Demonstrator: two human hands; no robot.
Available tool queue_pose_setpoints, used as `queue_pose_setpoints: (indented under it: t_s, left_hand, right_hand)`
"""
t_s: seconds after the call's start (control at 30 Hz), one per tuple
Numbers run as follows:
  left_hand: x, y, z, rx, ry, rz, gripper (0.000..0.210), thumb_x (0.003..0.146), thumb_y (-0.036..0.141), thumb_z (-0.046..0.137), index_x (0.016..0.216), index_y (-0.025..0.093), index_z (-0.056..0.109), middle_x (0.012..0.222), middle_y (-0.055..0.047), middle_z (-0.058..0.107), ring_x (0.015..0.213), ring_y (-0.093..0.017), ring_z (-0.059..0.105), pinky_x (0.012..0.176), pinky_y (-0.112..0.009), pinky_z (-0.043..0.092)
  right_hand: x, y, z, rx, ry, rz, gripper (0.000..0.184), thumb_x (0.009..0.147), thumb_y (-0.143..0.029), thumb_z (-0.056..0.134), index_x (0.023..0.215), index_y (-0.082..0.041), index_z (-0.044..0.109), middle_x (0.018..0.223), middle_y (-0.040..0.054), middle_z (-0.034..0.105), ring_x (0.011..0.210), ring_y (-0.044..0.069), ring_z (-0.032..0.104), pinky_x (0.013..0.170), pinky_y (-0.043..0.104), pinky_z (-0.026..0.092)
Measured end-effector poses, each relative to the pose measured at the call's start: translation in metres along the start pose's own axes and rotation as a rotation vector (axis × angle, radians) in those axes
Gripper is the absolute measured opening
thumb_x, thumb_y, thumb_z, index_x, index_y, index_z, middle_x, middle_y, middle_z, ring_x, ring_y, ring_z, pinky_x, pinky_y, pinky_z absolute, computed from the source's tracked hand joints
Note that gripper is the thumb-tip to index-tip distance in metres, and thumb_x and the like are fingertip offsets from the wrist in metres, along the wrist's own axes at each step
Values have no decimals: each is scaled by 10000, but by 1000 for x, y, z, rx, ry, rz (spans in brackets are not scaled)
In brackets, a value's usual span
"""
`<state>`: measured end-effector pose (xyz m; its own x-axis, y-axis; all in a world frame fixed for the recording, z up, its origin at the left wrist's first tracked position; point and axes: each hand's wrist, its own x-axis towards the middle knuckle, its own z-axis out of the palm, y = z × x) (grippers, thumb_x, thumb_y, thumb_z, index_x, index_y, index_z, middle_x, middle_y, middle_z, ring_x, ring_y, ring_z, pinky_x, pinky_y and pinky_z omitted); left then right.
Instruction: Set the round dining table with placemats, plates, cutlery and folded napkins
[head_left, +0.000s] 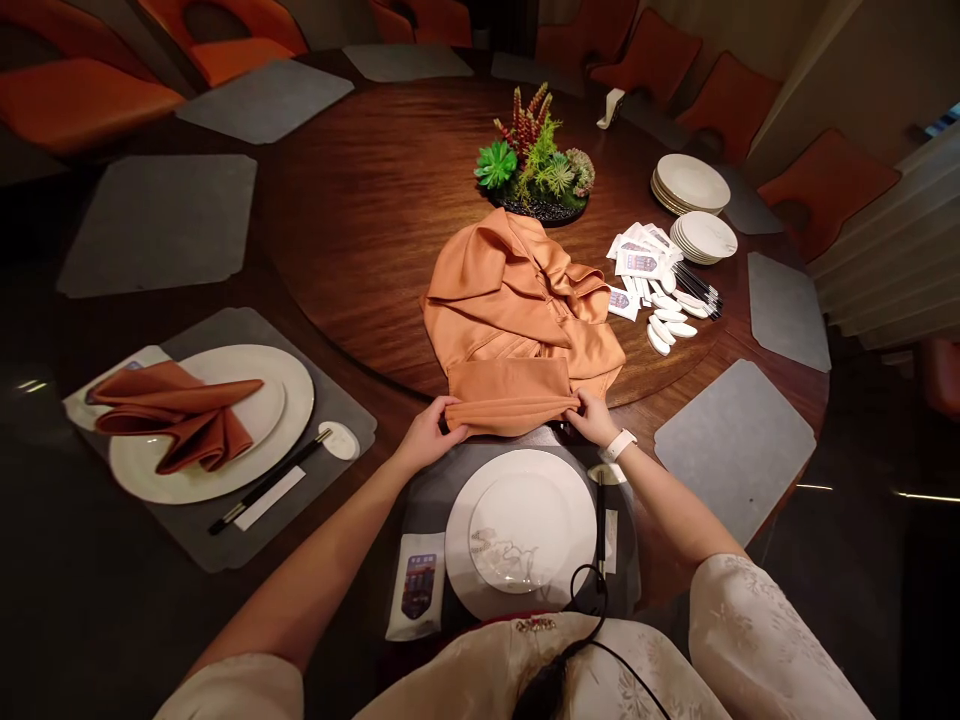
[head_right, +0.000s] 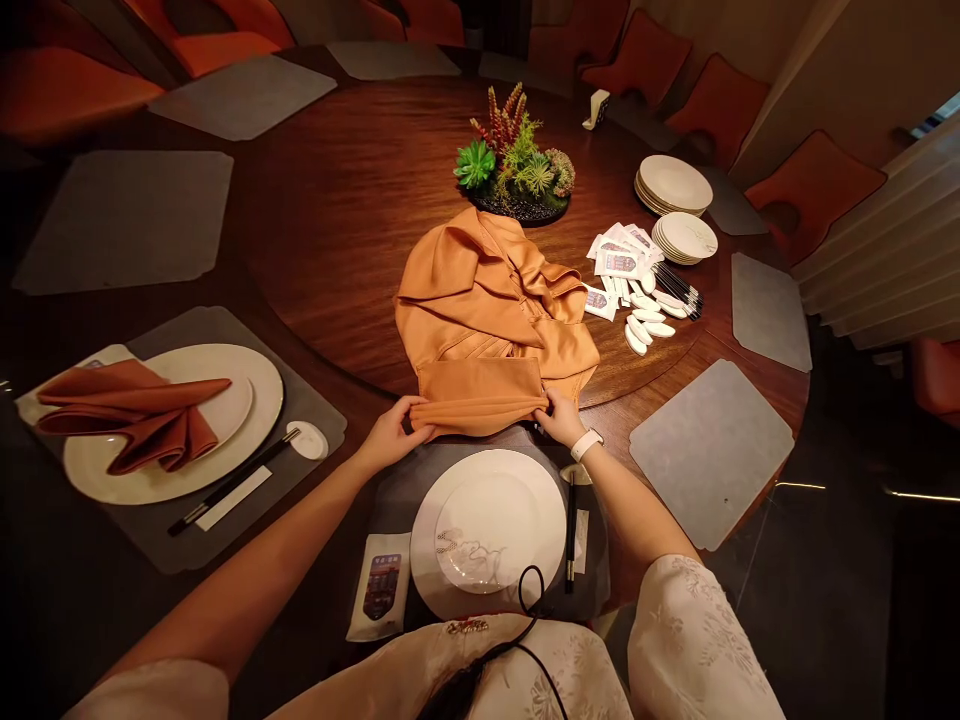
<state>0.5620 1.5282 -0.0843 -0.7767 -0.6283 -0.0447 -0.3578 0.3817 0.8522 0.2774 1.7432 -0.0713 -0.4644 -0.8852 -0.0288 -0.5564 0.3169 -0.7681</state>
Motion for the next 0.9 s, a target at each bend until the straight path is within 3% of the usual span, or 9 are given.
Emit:
queue_pose_setpoints:
  t_s: [0.1,0.17,0.23,0.3,0.43,0.53,0.67,0.77,0.9]
  left_hand:
    - [13,-8,5,-223,91,-172,508,745,470,633,1144,204,467,905,-31,626,804,-185,640,760,-350,547]
    - [19,-9,8,-218,159,-252,483,738,450,634,1115,193,475,885,-28,593,738,-173,620,705,-348,551]
    - [21,-6,11,-30,277,-218,441,723,393,670,1083,186,521,974,-70,579,804,-201,617,743,-385,555]
    - [20,0,13,246,354,-71,364,743,310,681,1069,185,578,1074,-121,571,952,-263,603,852,-443,532]
    - [18,5,21,533,145,283,243,892,175,497,1077,202,654,1112,-136,642,1061,-287,589,927,-441,486]
    - [19,-2,26,589,30,437,320,953,193,406,1140,200,665,1147,-129,678,1061,-259,611,926,-400,490]
    - [20,-4,29,733,19,505,340,955,367,498,1153,146,667,1149,-181,670,1060,-299,604,915,-424,485]
    - [24,5,31,852,-17,472,249,960,254,468,1032,161,687,1013,-166,670,967,-289,604,846,-419,477]
    - [28,19,33,910,-26,400,311,956,116,373,908,196,669,877,-126,631,873,-254,587,777,-383,456]
  right_hand:
    - [15,-4,1,97,54,166,225,790,-303,581,945,-201,453,721,-38,518,637,147,516,626,261,447]
    - [22,-10,2,8,63,230,298,790,-250,592,1035,-182,436,760,-23,535,677,162,538,653,272,454]
    - [25,-21,3,-247,60,197,267,815,-186,574,1054,-160,457,872,45,574,789,192,554,724,303,456]
    - [26,-35,5,-553,13,72,144,882,-145,511,1026,-154,506,1000,118,583,914,229,538,811,344,437]
    - [24,-60,11,-887,-245,-177,221,993,-143,352,1021,-154,571,1070,158,584,1030,274,499,918,397,383]
    - [23,-66,12,-944,-356,-191,253,984,-122,339,1054,-122,582,1064,170,590,1014,274,516,922,388,379]
    - [22,-69,11,-957,-390,-200,220,898,-159,506,1101,-105,570,1071,177,585,966,290,552,884,392,395]
    - [23,-74,16,-1011,-415,-195,241,943,-143,416,1130,-101,562,1065,187,593,956,292,577,886,406,396]
    - [29,-80,24,-1060,-436,-160,349,994,-108,239,1152,-94,550,1068,208,603,975,285,594,887,415,400]
